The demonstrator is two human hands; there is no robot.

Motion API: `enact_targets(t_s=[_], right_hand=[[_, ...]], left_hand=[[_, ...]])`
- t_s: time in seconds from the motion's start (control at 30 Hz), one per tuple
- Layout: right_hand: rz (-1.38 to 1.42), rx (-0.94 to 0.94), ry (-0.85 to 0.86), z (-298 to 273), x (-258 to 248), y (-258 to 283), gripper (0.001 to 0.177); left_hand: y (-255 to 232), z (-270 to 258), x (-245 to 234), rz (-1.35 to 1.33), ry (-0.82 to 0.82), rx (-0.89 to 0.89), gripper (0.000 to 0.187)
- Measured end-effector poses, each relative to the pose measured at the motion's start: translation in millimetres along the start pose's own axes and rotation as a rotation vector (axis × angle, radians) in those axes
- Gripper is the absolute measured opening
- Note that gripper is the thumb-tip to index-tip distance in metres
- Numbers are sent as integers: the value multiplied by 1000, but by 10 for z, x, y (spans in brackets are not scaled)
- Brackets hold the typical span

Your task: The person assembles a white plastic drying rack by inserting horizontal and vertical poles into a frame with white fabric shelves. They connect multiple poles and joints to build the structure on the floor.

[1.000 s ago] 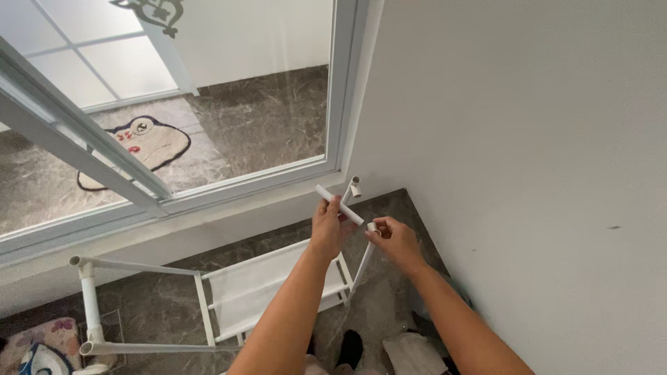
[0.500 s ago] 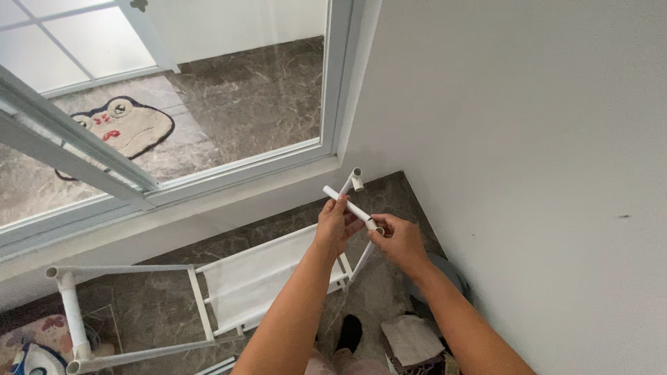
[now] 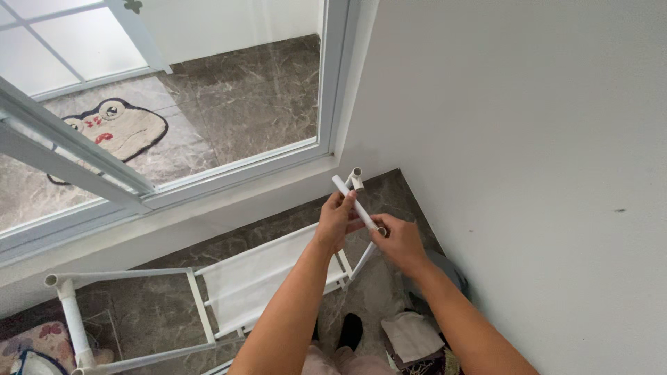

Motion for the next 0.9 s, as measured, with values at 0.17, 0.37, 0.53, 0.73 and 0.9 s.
enact_targets(t_s=[0.17,0.37,0.53,0.73,0.9], right_hand=[[-108,-165,-29,159,108,42,38],[-84,-171,-163,437,284,81,34],[-127,-102,-104,430,352,131,26],[-73,-167,-169,336,284,192,29],[-87,-174,-203,326,272,83,27]], left_hand=[[-36,-27,-18,169,-14,63,38],[-147,2,-51,252,-69,34,57],[-736,175,64,1067,-131,512,83],[-898,599,358,1320,208,513,38],[-930,665,304,1129,140,403,27]])
Point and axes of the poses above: each hand's wrist, its own z-axis towards the middle knuckle, its own x-axis out of the palm, y = z × x, the point moved 6 cm from there along z, towards the middle knuckle, and after that the axes turned 6 degrees about -z, right-handed, at the moved point
